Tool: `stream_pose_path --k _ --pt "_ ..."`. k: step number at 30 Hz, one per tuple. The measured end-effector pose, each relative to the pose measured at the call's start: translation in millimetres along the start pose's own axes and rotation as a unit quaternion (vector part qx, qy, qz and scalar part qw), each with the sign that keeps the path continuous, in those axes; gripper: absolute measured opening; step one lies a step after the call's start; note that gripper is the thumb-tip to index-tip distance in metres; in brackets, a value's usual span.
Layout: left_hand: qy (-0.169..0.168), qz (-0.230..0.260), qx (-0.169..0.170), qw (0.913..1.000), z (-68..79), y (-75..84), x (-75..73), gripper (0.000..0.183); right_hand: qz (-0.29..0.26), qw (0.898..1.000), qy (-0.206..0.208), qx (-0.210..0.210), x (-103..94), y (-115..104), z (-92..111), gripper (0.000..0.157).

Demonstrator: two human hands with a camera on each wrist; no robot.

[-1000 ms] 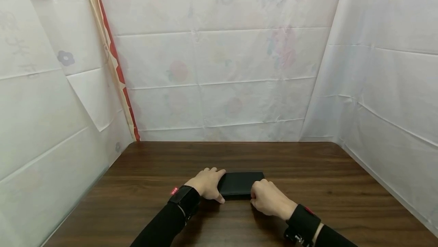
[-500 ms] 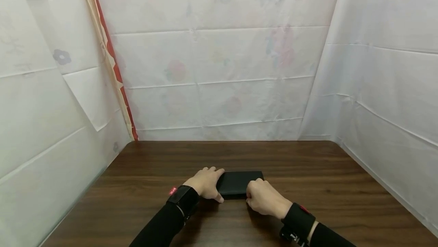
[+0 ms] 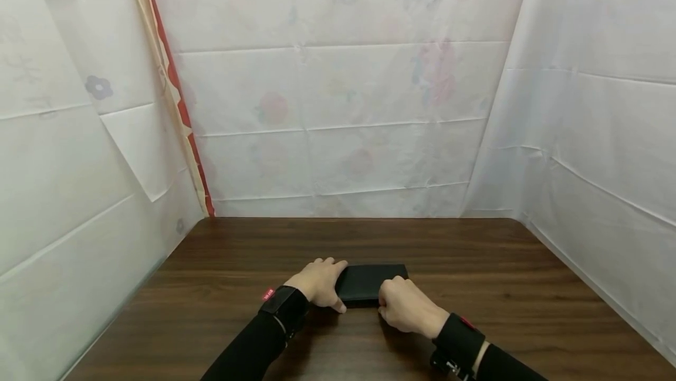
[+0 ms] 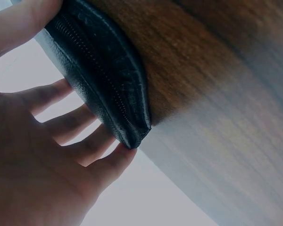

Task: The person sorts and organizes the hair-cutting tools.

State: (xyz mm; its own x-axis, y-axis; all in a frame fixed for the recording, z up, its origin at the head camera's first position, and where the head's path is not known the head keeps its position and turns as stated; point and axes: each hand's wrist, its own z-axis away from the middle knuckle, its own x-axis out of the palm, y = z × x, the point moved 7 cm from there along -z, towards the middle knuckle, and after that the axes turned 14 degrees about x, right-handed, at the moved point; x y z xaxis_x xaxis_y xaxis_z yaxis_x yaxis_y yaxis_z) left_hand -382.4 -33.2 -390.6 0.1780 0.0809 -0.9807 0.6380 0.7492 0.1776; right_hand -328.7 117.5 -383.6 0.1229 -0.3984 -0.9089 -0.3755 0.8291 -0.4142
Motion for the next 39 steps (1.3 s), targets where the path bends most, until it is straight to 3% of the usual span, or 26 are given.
stream_pose_path --k 39 --pt "-0.003 0.01 -0.008 0.9999 1.6 0.1 -1.3 0.094 0.007 1.0 0.006 -0.009 1.8 -1.8 -1.9 0.027"
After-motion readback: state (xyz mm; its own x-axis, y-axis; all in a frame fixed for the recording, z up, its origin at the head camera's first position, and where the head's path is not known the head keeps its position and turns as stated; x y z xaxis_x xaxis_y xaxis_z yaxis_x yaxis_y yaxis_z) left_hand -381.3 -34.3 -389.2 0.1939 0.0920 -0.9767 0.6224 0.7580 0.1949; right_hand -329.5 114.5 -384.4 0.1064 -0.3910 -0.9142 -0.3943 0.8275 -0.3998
